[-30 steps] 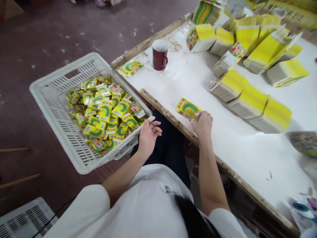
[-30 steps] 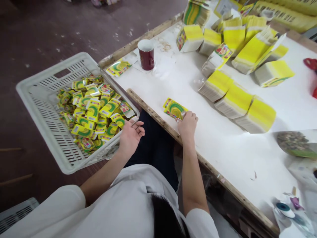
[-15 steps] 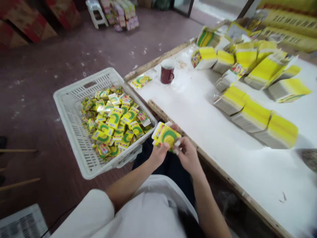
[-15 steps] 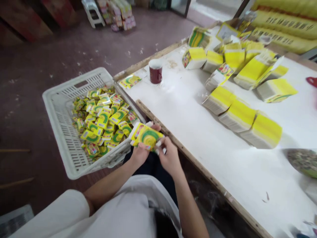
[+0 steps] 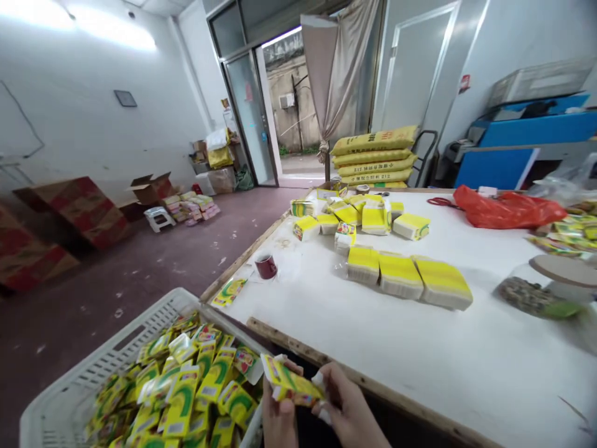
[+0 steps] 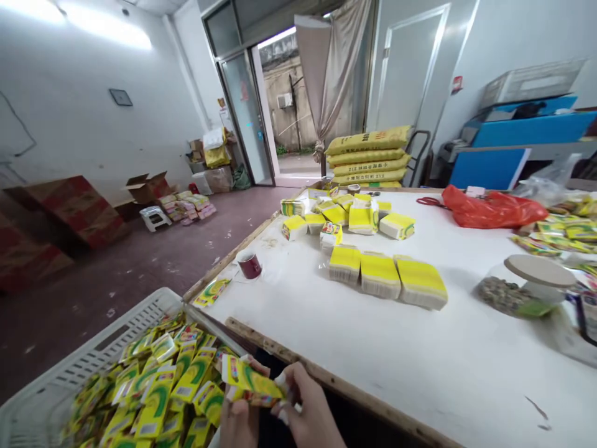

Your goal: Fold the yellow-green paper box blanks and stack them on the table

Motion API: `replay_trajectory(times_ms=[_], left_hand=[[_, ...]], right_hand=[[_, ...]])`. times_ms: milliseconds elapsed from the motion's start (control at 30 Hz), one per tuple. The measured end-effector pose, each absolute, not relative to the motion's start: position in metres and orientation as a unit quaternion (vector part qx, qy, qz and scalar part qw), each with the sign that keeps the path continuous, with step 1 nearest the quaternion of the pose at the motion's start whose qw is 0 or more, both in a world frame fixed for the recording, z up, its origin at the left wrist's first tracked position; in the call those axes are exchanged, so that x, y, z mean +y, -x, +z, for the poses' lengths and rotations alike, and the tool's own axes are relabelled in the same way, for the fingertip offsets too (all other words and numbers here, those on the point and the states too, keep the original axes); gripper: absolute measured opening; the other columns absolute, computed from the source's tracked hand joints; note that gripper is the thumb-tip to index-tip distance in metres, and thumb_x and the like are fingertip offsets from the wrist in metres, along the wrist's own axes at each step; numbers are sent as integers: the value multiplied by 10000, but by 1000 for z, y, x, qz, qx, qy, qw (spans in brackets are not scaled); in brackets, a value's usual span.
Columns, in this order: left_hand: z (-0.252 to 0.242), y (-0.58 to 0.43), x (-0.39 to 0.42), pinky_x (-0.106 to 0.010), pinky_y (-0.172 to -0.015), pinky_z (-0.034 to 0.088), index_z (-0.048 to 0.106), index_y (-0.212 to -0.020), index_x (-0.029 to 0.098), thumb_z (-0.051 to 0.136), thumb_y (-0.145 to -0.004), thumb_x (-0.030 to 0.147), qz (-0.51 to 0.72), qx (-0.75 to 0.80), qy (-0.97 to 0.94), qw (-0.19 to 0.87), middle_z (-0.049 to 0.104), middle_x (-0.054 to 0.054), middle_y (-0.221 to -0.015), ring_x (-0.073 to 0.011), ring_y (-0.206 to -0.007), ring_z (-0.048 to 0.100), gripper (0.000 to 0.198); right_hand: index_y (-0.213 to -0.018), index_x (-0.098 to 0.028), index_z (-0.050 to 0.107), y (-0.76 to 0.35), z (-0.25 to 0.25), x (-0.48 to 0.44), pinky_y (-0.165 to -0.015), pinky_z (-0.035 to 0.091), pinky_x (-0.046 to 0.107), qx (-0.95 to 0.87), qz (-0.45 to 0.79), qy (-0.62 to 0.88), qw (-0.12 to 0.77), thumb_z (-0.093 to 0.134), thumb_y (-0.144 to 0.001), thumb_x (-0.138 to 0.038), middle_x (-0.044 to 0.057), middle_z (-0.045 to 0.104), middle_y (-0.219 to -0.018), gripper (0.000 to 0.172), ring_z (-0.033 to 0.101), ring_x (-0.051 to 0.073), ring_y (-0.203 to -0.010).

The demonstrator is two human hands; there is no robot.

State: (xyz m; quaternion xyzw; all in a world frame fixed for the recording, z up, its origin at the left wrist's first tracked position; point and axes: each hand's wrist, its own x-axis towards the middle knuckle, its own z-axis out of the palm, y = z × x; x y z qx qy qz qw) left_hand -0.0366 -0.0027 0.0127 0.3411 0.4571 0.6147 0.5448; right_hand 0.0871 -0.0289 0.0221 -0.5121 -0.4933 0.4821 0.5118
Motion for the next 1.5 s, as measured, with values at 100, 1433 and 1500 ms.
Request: replay_trajectory(times_ms=[100,1433,1500], left_hand=[[5,38,-10,-358,-773,593,701,-834,197,891,-555,599,609,491,-328,530,723,-36,-764,-271,-819,713,525],[13,33,-23,-339,-688,559,353,-1302,232,668,-773,260,275,458,-742,404,687,-34,-901,-225,-753,686,617],[0,32,-22,-391,-807,581,338,-1350,199,660,-766,250,300,466,-746,370,680,-99,-1028,-248,-871,701,669]], right_hand=[[-813,-211,539,-108,29,-32,-618,394,264,-518,435,511,530,570,-773,-272,-19,529,-719,79,460,140,-661],[-1539,-282,417,-111,26,-58,-1244,257,480,-564,507,453,468,572,-915,-351,92,359,-1634,646,343,282,-1509],[-1518,-303,453,-111,30,-60,-1246,266,438,-625,459,465,427,485,-954,-246,69,314,-1657,568,311,249,-1526]])
